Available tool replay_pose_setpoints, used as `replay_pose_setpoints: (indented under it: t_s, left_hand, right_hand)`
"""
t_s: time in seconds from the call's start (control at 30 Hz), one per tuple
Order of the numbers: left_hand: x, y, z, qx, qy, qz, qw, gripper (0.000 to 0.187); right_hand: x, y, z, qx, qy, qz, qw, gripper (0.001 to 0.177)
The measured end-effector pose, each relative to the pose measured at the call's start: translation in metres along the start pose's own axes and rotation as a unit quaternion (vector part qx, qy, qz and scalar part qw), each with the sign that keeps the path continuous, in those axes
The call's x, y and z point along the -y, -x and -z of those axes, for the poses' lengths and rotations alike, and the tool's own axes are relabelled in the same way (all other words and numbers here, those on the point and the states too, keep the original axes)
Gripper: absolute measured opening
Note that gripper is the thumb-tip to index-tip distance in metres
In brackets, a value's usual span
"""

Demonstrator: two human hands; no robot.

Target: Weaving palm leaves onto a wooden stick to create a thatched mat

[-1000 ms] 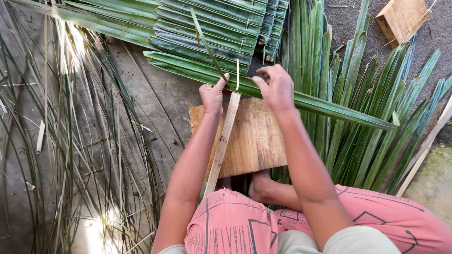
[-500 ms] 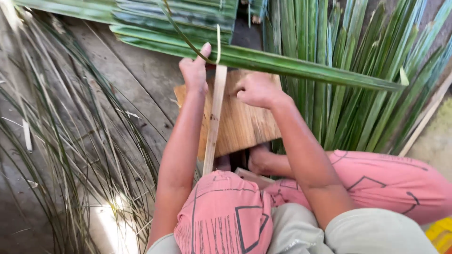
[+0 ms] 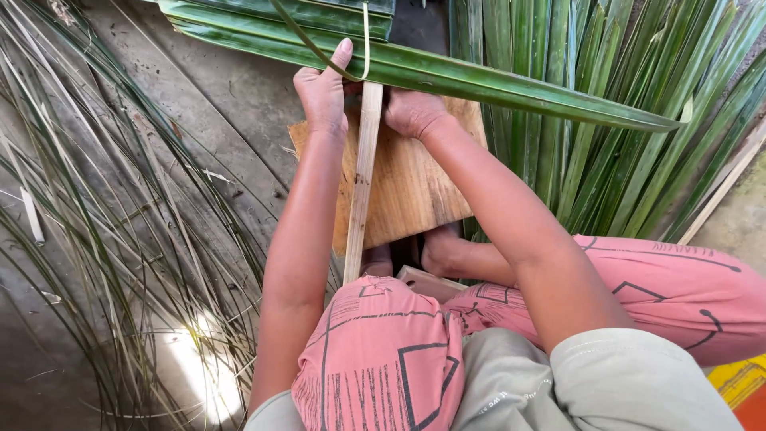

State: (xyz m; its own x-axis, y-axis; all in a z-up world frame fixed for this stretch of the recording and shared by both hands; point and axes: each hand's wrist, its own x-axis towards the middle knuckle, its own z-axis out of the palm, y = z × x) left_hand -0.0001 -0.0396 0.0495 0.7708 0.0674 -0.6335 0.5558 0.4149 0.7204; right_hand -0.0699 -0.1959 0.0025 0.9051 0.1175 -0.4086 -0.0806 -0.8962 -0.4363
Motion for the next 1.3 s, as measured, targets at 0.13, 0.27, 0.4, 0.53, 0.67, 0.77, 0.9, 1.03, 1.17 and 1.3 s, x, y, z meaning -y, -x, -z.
replay_pose_setpoints:
  t_s: [0.13, 0.27, 0.4, 0.53, 0.67, 0.77, 0.9, 1.03, 1.17, 1.3]
  left_hand:
    - [0.003, -0.004, 0.0, -0.01, 0.01, 0.01, 1.0, 0.022]
    - [0.004, -0.007, 0.0, -0.005, 0.024, 0.024, 0.999, 0.022]
    - [0.001, -0.003, -0.002, -0.002, 0.024, 0.029, 0.999, 0.02]
    - [0.006, -0.006, 0.003, -0.01, 0.027, 0.024, 0.999, 0.024]
    - [-0.003, -0.001, -0.001, 0.007, 0.028, 0.012, 0.999, 0.023]
    - [-0.004, 0.0, -0.003, 0.007, 0.031, 0.026, 0.999, 0.024]
    - [-0.002, 0.001, -0.002, 0.002, 0.022, 0.034, 0.999, 0.022]
    - [-0.002, 0.004, -0.003, -0.007, 0.029, 0.022, 0.999, 0.021]
    - [0.017, -0.012, 0.005, -0.009, 0.021, 0.028, 0.999, 0.025]
    - [0.031, -0.022, 0.008, -0.008, 0.02, 0.037, 0.999, 0.027]
  right_hand:
    - [0.04, 0.0, 0.045, 0.017, -0.087, -0.002, 0.996, 0.04]
    - [0.057, 0.005, 0.069, 0.056, -0.139, -0.009, 0.989, 0.04]
    - [0.012, 0.0, 0.024, 0.06, 0.024, 0.161, 0.985, 0.031]
    - [0.0, -0.005, -0.003, 0.059, -0.06, 0.024, 0.996, 0.044]
    - [-0.004, -0.004, -0.014, 0.276, 0.314, -0.015, 0.908, 0.053]
    - [0.029, 0.01, 0.023, 0.299, 0.33, -0.045, 0.894, 0.037]
    - [0.041, 0.025, 0.037, 0.198, 0.141, -0.061, 0.968, 0.036]
    - [0.044, 0.026, 0.042, 0.222, 0.141, -0.072, 0.962, 0.032]
    - [0.035, 0.014, 0.012, 0.101, 0.108, -0.042, 0.988, 0.034]
    - [0.022, 0.015, -0.015, 0.051, 0.165, -0.076, 0.982, 0.033]
